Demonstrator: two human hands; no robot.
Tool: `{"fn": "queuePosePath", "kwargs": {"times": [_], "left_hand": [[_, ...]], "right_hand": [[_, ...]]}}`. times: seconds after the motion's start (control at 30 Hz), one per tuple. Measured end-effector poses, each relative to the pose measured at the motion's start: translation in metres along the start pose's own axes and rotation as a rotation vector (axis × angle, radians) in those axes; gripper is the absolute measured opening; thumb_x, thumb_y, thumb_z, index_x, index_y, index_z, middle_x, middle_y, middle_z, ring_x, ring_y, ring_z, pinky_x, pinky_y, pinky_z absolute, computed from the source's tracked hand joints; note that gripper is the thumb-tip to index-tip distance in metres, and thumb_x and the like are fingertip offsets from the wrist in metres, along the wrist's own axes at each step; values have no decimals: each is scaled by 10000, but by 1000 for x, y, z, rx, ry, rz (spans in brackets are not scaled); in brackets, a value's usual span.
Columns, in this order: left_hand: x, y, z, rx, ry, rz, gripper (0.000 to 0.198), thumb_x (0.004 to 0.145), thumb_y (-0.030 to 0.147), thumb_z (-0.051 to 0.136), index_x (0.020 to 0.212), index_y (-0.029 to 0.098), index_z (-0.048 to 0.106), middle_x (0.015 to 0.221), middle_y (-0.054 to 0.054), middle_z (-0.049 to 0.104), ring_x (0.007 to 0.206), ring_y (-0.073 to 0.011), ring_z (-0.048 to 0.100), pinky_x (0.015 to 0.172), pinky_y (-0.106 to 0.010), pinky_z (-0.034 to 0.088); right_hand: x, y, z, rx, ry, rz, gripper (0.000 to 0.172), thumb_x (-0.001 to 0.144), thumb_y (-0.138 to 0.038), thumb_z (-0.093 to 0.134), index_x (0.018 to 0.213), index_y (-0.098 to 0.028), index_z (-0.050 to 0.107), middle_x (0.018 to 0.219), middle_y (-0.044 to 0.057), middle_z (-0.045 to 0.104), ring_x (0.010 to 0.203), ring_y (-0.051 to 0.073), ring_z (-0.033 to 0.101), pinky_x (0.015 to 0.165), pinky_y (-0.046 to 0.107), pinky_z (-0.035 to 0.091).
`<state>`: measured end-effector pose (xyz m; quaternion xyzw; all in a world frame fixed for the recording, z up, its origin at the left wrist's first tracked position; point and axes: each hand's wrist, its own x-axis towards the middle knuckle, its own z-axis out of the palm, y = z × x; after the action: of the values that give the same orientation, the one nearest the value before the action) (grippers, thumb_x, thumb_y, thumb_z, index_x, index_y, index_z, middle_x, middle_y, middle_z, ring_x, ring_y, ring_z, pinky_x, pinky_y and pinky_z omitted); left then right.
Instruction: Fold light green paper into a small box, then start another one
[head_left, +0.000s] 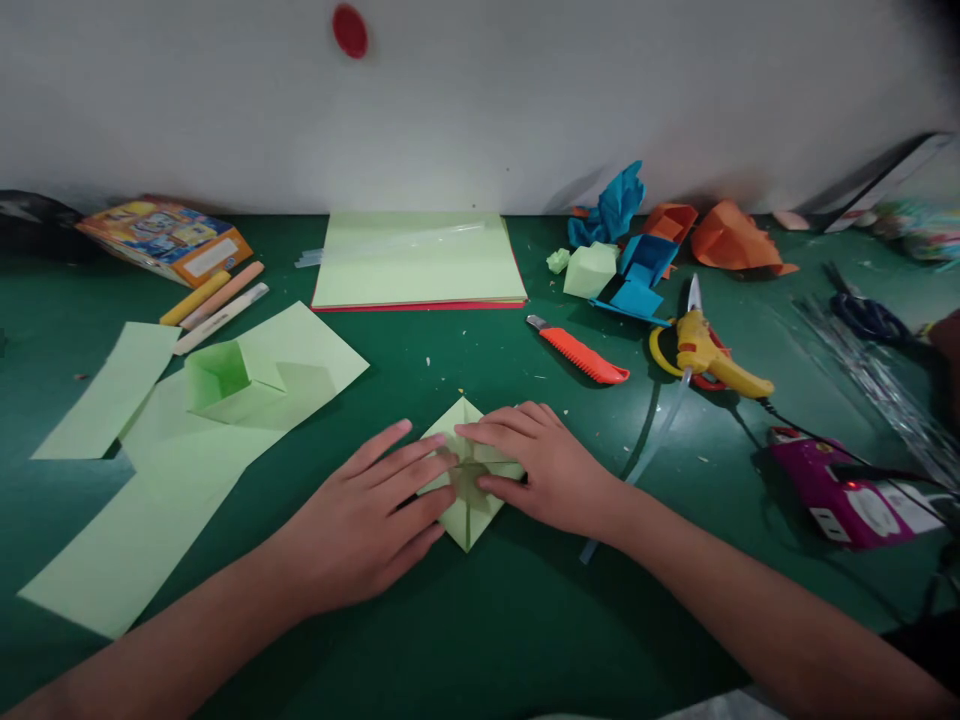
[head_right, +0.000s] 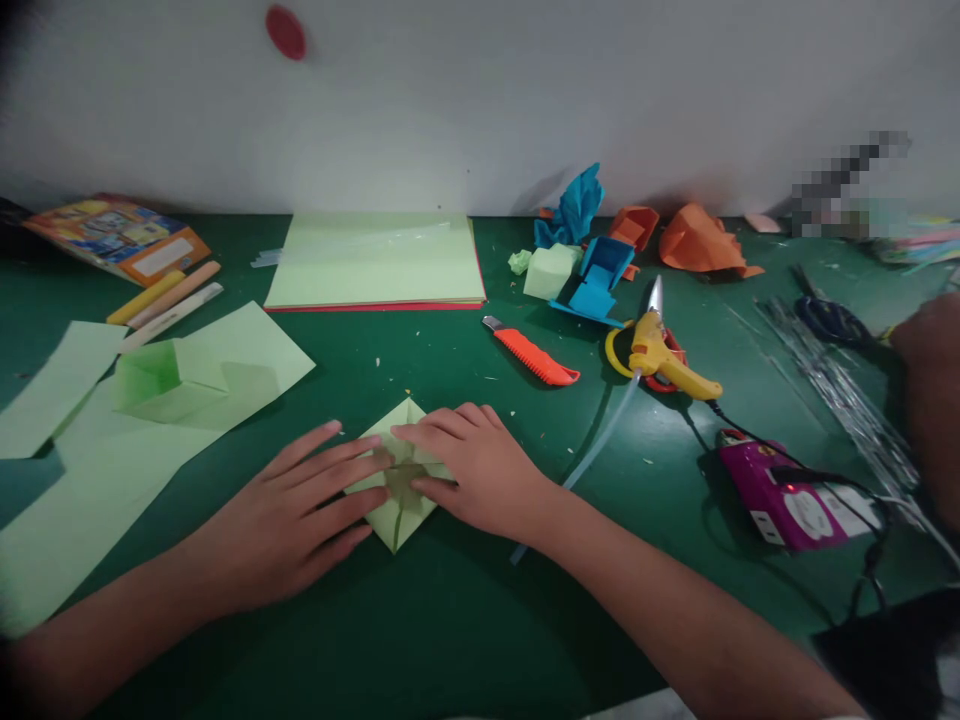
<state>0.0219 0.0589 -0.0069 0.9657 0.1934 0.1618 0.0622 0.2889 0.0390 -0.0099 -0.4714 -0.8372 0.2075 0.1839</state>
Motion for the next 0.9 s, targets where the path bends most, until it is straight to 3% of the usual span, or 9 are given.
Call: {"fn": "queuePosePath", "kwargs": {"times": [0.1,0.33,0.57,0.9], "left_hand": [[-1,2,2,9,38,-34,268,1022,328,570,1235,239,707,1434,-45,651,1405,-264,527,1301,-490,131],[1,4,-3,94,105,38,231,1003,218,567,1172,191,722,1223,-67,745,1135,-244,654,1070,-419,402],[5,1,-5,-25,-32,184,298,1034,177,490,1256,189,688,1189,-41,742,1061,-216,659,957,-384,465],[5,-1,-7,-69,-131,232,376,1008,207,524,1368,244,628,1410,-7,662,1134,-243,607,998,-426,394]], "right_hand": [[2,-2,0,-24,-4,15,480,956,-266,693,1419,-260,569,1316,81,661,1093,267,570,923,434,429],[4,-4,1,-36,11,31,430,949,-265,700,1370,-268,614,1281,69,668,1068,258,571,900,422,421],[6,-2,0,-55,-13,42,425,975,-386,683,1380,-279,617,1278,64,660,1057,252,569,894,419,413],[9,-2,2,-80,-5,40,426,971,-427,689,1363,-274,628,1259,73,668,1030,254,568,875,406,394]]}}
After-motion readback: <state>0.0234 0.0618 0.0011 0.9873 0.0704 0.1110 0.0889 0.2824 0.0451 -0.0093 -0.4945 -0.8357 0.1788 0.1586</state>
